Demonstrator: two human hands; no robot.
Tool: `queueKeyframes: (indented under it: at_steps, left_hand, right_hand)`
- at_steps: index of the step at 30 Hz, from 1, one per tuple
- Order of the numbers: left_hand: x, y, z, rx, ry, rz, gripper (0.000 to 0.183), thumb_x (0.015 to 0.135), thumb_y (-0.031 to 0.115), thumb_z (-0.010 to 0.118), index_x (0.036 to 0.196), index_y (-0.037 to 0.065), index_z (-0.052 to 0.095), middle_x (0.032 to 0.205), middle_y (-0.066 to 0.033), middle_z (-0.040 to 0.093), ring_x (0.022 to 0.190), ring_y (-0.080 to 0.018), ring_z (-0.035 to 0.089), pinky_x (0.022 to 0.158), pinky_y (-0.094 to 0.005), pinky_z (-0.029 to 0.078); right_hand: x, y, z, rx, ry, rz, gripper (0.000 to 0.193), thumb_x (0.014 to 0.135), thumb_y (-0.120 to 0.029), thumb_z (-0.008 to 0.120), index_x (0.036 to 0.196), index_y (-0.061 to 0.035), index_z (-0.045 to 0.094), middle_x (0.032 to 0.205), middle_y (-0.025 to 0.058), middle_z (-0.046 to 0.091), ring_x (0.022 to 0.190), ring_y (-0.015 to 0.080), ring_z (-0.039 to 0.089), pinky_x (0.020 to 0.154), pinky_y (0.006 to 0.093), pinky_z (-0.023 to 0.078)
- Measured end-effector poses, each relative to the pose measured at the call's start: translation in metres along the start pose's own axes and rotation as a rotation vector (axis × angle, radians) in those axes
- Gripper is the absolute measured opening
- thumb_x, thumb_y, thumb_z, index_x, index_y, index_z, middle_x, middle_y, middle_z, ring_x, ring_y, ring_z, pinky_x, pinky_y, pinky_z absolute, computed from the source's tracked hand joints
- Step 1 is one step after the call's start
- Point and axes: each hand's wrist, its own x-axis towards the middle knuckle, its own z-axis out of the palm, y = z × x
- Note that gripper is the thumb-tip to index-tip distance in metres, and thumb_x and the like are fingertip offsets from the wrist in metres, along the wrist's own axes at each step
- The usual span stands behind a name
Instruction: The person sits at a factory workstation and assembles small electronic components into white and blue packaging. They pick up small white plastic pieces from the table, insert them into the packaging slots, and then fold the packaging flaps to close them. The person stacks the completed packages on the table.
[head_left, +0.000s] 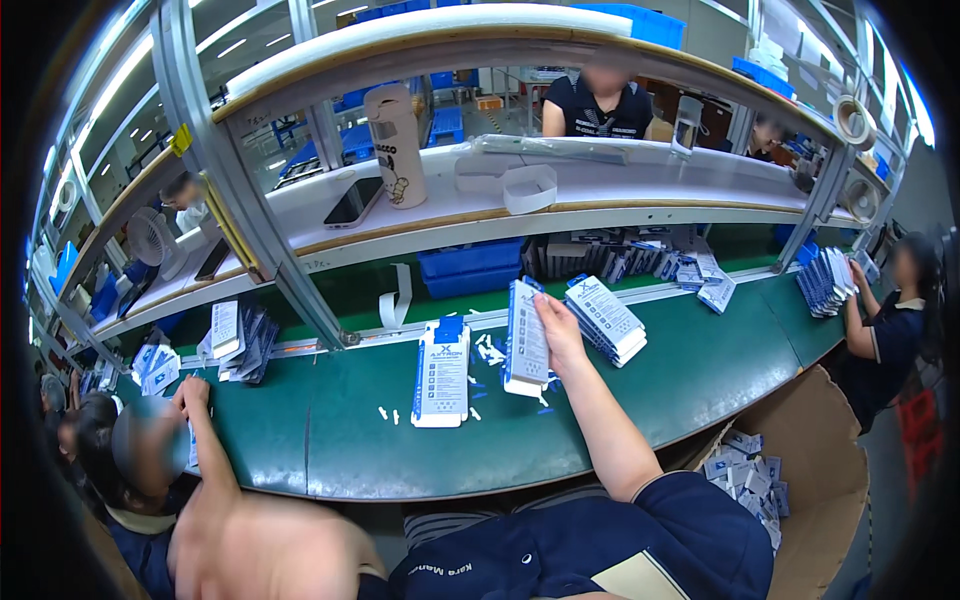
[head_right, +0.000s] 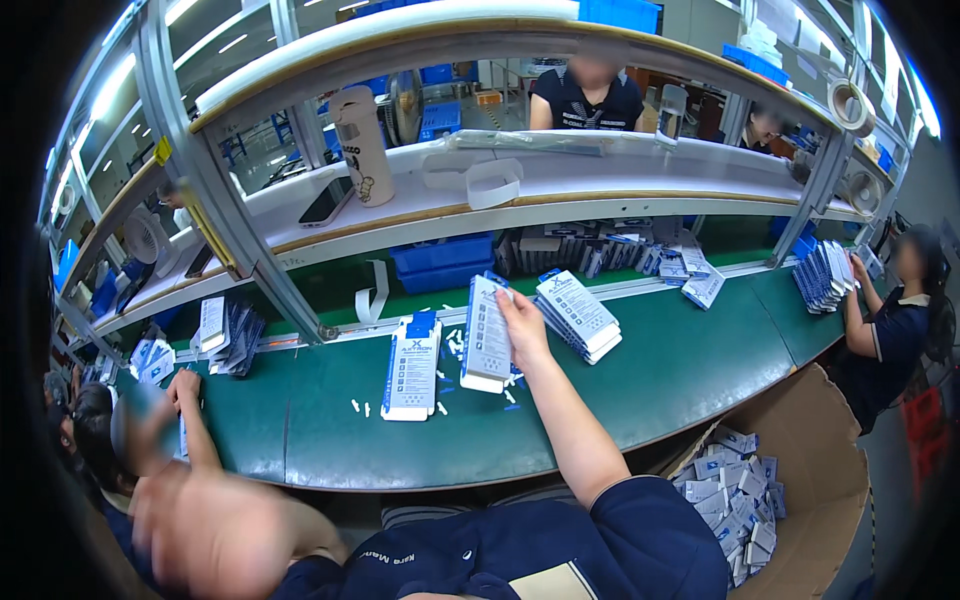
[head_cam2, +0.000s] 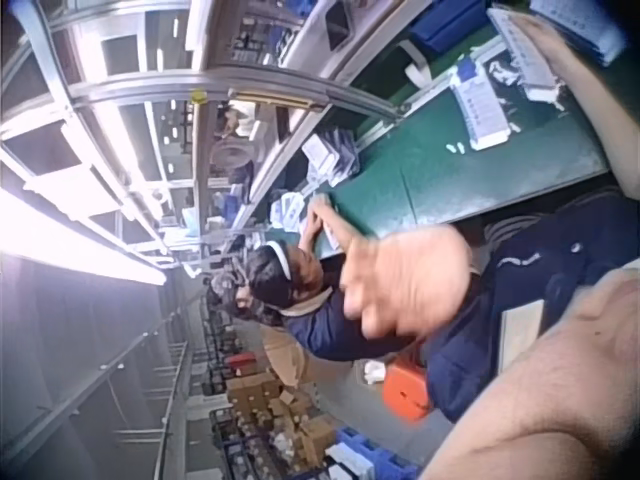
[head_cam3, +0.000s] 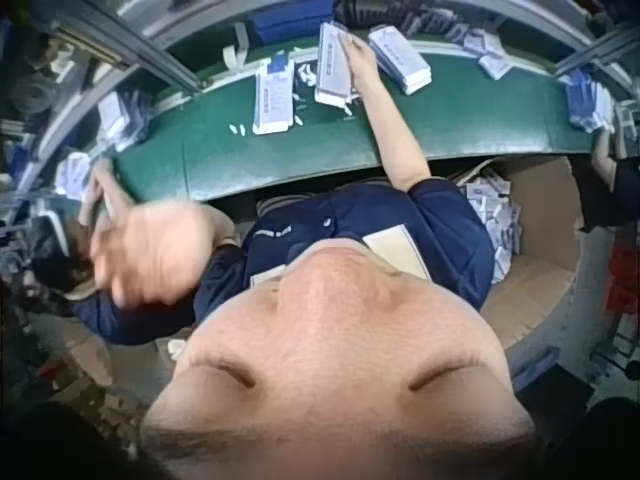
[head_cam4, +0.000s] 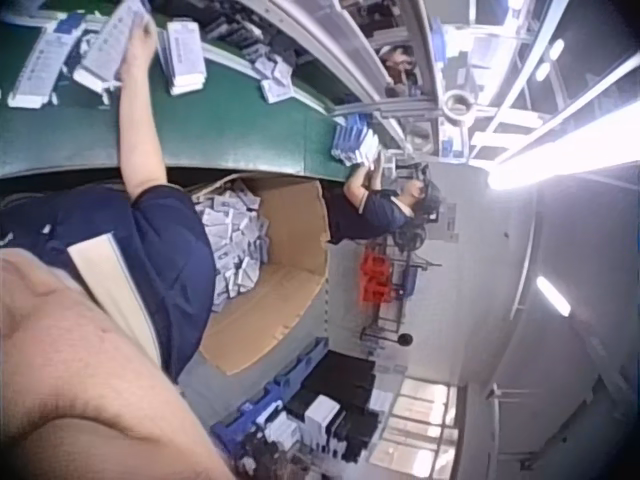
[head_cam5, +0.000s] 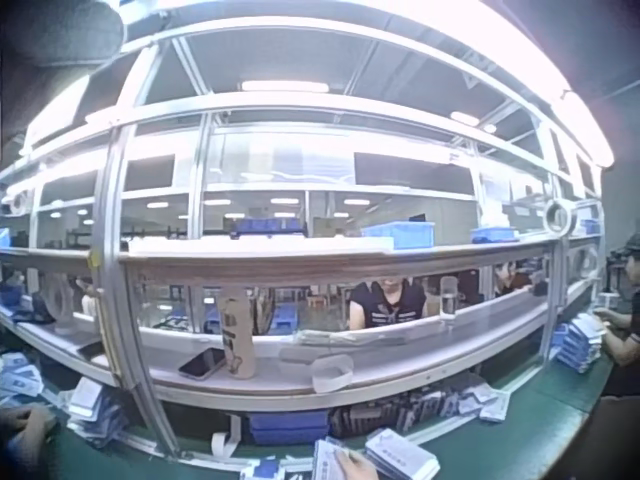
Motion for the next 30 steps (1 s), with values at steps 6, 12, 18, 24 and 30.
queueKeyframes:
  at_steps: [6,12,18,24,30]
  left_hand:
    - [-0.148,-0.066,0.094,-0.122,-1.063,-1.34,0.042,0.09,0.031,0.058,0.111,-0.005,0.058,0.087,-0.0119,0.065,0.064,-0.0166,0.062,0.054,-0.0276,0.048]
    - [-0.205,-0.097,0.109,-0.217,-0.914,-1.142,0.022,0.088,0.016,0.061,0.095,-0.005,0.064,0.072,-0.0063,0.065,0.063,-0.0069,0.056,0.053,-0.0251,0.043]
    - [-0.219,-0.106,0.105,-0.25,-1.032,-0.904,0.018,0.08,0.009,0.067,0.09,-0.004,0.062,0.076,-0.012,0.064,0.065,-0.0165,0.06,0.059,-0.0293,0.048]
    - [-0.181,-0.118,0.091,0.332,-0.91,-0.512,0.03,0.081,0.028,0.066,0.092,-0.001,0.065,0.092,-0.0133,0.063,0.088,-0.0301,0.059,0.078,-0.0396,0.046]
    - [-0.181,-0.123,0.076,0.911,-1.227,-0.645,0.063,0.075,0.046,0.069,0.115,-0.002,0.057,0.112,-0.0221,0.054,0.104,-0.0386,0.052,0.084,-0.044,0.047]
  right_hand:
    - [-0.006,0.008,0.01,-0.248,0.02,-0.129,0.041,0.086,-0.019,0.067,0.115,0.0,0.045,0.086,0.0096,0.066,0.074,0.0104,0.062,0.063,0.023,0.049]
    - [-0.012,0.012,0.014,-0.64,0.03,-0.384,0.063,0.079,-0.023,0.073,0.125,-0.001,0.035,0.113,0.0183,0.056,0.093,0.0155,0.059,0.075,0.0287,0.05]
    - [-0.032,-0.013,0.025,-1.109,-0.222,-0.505,0.096,0.063,-0.034,0.079,0.139,-0.001,0.03,0.133,0.0241,0.042,0.124,0.0339,0.042,0.104,0.0388,0.032]
    - [-0.023,-0.097,-0.03,-1.532,0.328,-0.777,0.087,0.06,-0.032,0.076,0.135,-0.0067,0.039,0.119,0.0187,0.052,0.109,0.0347,0.053,0.094,0.0383,0.043]
    - [-0.008,-0.081,-0.08,-2.002,0.167,-0.213,0.085,0.06,-0.039,0.074,0.136,-0.0238,0.041,0.133,0.0173,0.046,0.116,0.0365,0.05,0.097,0.0457,0.039]
